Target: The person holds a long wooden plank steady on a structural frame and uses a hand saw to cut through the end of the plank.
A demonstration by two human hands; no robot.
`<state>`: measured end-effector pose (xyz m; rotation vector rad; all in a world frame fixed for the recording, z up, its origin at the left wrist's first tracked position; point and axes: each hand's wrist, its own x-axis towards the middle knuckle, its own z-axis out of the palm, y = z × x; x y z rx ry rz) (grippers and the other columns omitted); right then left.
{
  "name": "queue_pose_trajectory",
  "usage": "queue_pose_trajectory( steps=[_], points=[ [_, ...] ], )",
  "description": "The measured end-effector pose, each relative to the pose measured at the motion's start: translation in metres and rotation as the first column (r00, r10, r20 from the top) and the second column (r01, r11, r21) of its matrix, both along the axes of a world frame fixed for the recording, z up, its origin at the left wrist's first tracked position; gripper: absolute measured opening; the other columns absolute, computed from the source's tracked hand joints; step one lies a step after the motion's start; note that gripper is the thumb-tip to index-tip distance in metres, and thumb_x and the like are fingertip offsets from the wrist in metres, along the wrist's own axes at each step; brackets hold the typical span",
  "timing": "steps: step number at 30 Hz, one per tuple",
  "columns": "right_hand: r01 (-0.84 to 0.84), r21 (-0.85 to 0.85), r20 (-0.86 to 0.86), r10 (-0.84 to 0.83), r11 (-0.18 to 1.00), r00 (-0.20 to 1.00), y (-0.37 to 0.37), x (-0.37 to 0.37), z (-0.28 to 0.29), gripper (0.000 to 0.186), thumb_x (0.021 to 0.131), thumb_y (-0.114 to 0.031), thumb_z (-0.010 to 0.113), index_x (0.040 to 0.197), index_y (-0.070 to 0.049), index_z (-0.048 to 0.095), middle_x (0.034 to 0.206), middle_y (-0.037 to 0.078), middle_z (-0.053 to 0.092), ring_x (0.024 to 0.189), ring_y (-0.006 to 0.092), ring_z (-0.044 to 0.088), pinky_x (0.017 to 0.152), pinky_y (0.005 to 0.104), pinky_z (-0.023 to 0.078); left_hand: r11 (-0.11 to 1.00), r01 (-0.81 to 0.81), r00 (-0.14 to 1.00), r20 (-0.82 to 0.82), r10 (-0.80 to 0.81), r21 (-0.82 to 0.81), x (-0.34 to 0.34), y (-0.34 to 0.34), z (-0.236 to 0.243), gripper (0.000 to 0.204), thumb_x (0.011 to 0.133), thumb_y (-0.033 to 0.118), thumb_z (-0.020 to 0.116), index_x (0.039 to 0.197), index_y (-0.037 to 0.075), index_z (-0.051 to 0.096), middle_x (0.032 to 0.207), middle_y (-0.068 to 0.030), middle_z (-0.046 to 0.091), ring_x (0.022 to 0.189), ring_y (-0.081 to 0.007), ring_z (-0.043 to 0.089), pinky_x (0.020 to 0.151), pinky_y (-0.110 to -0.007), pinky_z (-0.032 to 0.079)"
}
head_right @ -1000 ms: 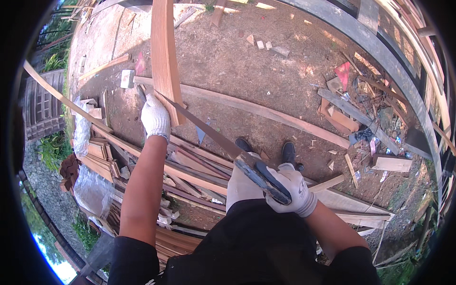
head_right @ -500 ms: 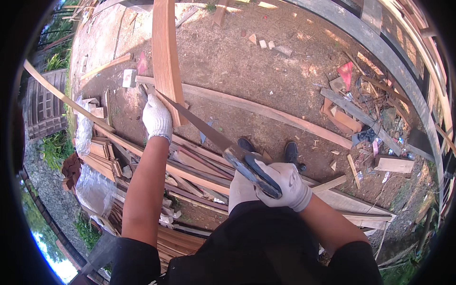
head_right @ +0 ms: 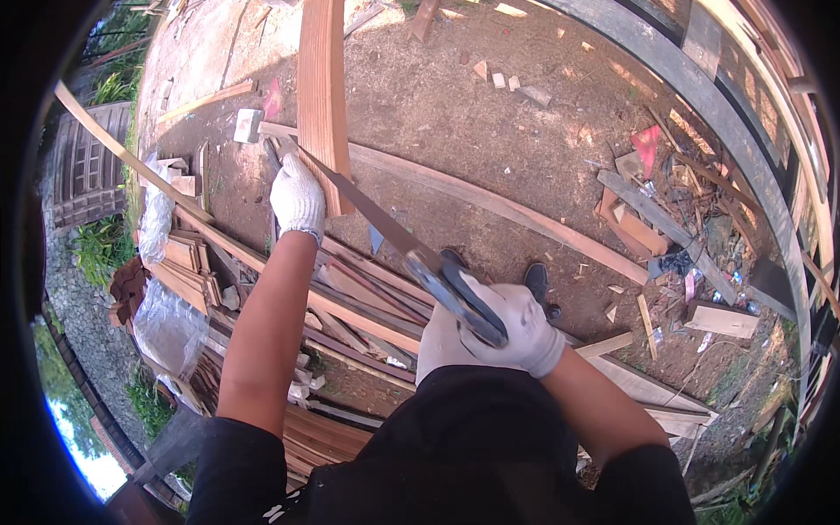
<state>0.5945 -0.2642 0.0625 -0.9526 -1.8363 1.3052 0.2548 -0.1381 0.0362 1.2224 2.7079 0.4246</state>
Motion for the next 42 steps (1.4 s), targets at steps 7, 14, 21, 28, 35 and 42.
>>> queue_pose_trajectory(
  steps=[7, 14, 21, 28, 35, 42],
  points=[
    [-0.048, 0.078, 0.02, 0.047, 0.996, 0.999, 0.095, -0.141, -0.028, 0.069, 0.081, -0.023, 0.071, 0.144, -0.004, 0.051, 0.093, 0.024, 0.071, 0.084, 0.0408, 0.071, 0.077, 0.0475, 0.057, 0.998, 0.023, 0.994, 0.103, -0.029, 0.06, -0.013, -0.007, -0.002, 0.062, 0.108, 0.042, 0.028, 0.109, -0.003, 0.071, 0.111, -0.0291, 0.069, 0.109, -0.0457, 0.065, 0.096, -0.05, 0.048],
    [0.002, 0.178, 0.077, -0.016, 0.984, 0.997, 0.086, -0.145, -0.015, 0.068, 0.083, -0.015, 0.068, 0.147, -0.005, 0.048, 0.125, 0.025, 0.066, 0.101, 0.0404, 0.069, 0.088, 0.0448, 0.058, 0.996, -0.064, 0.976, 0.21, 0.05, 0.06, -0.009, -0.01, 0.024, 0.062, 0.108, 0.041, 0.025, 0.106, 0.001, 0.071, 0.113, -0.0282, 0.069, 0.112, -0.0444, 0.064, 0.099, -0.051, 0.047],
    [-0.02, 0.066, 0.162, 0.009, 0.998, 0.987, 0.094, -0.136, -0.012, 0.069, 0.084, -0.008, 0.067, 0.149, -0.004, 0.046, 0.138, 0.022, 0.061, 0.124, 0.0346, 0.063, 0.104, 0.0397, 0.051, 0.994, 0.101, 0.947, 0.302, -0.105, 0.029, -0.007, -0.024, 0.042, 0.048, 0.108, 0.034, 0.024, 0.122, 0.004, 0.06, 0.121, -0.0268, 0.065, 0.11, -0.0447, 0.064, 0.098, -0.053, 0.049],
    [-0.002, 0.088, 0.156, -0.012, 0.996, 0.988, 0.09, -0.142, 0.002, 0.066, 0.086, -0.007, 0.064, 0.149, -0.002, 0.047, 0.142, 0.021, 0.059, 0.13, 0.0307, 0.06, 0.109, 0.0387, 0.046, 0.877, -0.479, 0.68, 0.615, 0.4, -0.04, 0.007, -0.022, 0.019, 0.061, 0.104, 0.043, 0.029, 0.122, -0.002, 0.066, 0.128, -0.029, 0.064, 0.12, -0.0448, 0.061, 0.106, -0.049, 0.046],
    [-0.087, 0.1, 0.204, 0.065, 0.991, 0.977, 0.101, -0.137, 0.007, 0.069, 0.085, -0.011, 0.067, 0.151, -0.005, 0.044, 0.137, 0.022, 0.062, 0.115, 0.0371, 0.067, 0.097, 0.0418, 0.055, 0.618, -0.782, 0.44, 0.63, 0.641, -0.083, 0.023, -0.012, 0.039, 0.067, 0.101, 0.05, 0.034, 0.113, -0.003, 0.072, 0.119, -0.0289, 0.069, 0.116, -0.0441, 0.064, 0.103, -0.049, 0.048],
    [-0.15, 0.128, 0.191, 0.124, 0.98, 0.974, 0.108, -0.147, 0.021, 0.069, 0.085, -0.012, 0.068, 0.149, 0.0, 0.044, 0.125, 0.027, 0.066, 0.105, 0.0385, 0.071, 0.088, 0.0427, 0.058, 0.574, -0.817, 0.439, 0.582, 0.684, -0.057, 0.019, -0.015, 0.041, 0.064, 0.101, 0.051, 0.037, 0.11, -0.001, 0.074, 0.113, -0.0273, 0.071, 0.11, -0.0439, 0.067, 0.098, -0.05, 0.05]
  ],
)
